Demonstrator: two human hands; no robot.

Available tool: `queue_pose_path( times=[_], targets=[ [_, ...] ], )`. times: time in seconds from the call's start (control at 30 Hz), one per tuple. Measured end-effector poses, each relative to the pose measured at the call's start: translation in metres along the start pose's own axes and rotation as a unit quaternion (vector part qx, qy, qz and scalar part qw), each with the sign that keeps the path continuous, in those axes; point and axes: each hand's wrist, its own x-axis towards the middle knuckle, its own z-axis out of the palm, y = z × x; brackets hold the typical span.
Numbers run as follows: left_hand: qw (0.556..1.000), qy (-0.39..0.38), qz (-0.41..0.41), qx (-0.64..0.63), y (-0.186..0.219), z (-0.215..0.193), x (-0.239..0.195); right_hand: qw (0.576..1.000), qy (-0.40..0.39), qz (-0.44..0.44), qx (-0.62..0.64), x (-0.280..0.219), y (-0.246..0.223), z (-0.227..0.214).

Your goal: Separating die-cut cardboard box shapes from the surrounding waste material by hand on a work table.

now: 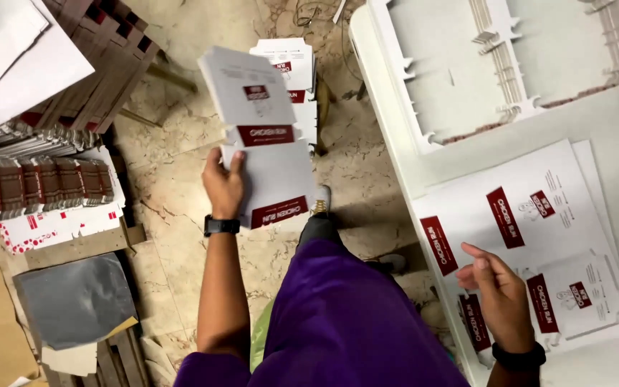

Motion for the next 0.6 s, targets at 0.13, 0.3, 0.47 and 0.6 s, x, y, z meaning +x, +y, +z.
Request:
queue_pose_path(
  times=[0.13,0.3,0.47,0.6],
  targets=[
    [0.992,-0.034,0.031,-0.116,0.018,0.005,0.066,0.998,0.009,0.065,-0.009,0.013,-0.032,0.032],
    [0.979,-0.083,-0.030,-0.186,-0.031,0.025,0.140,0.994,0.033,0.098,-0.028,0.018,-0.039,0.053],
    [0.971,-0.116,-0.153,0.143,-0.144,0.055,0.171,0.987,0.044,0.153,-0.026,0.017,-0.025,0.057],
    [0.977,-0.054,-0.133,0.160,-0.206,0.097,0.146,0.977,0.088,0.192,0.040,0.004,-0.003,0.053]
  ],
)
